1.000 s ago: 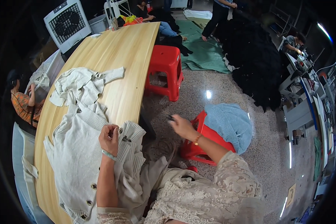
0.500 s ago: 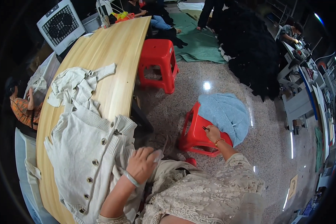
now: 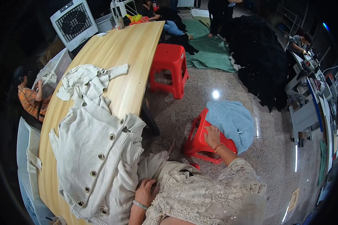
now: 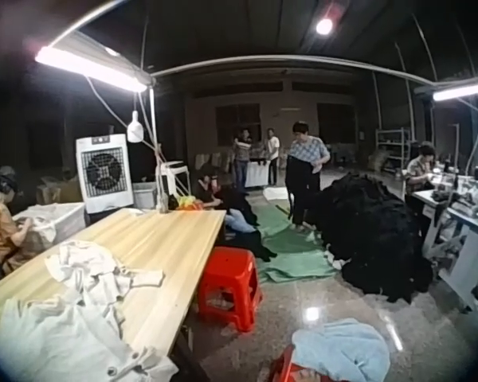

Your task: Buttoning a white knitted sweater on a workbench in a factory environment.

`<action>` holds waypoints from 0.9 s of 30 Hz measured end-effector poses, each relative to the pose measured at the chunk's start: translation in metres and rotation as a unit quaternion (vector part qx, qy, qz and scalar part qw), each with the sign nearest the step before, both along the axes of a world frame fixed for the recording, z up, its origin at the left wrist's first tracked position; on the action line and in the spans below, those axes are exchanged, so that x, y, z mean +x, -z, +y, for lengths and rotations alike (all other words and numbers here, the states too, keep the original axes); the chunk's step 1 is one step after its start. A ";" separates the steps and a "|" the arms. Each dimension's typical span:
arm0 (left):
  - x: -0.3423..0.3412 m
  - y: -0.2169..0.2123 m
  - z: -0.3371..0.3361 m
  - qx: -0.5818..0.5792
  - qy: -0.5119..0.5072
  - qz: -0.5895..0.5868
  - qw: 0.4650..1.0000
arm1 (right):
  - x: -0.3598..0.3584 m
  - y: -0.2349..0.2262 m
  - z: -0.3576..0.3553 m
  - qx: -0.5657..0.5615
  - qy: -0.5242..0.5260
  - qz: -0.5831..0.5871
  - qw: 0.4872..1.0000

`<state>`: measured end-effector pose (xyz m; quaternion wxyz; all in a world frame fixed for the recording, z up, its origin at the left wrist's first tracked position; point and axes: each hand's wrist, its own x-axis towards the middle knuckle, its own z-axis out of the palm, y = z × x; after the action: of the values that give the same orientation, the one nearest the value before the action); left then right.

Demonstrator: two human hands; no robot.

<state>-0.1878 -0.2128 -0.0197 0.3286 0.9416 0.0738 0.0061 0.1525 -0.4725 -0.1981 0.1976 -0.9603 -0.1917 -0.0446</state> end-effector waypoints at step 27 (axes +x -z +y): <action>-0.048 0.093 -0.012 -0.061 -0.213 -0.001 0.975 | -0.039 -0.012 0.063 0.008 -0.240 0.143 0.960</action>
<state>-0.2354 -0.2250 -0.1128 0.3762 0.8826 0.2727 0.0721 0.1134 -0.4094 -0.1860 0.2356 -0.8807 -0.3863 0.1404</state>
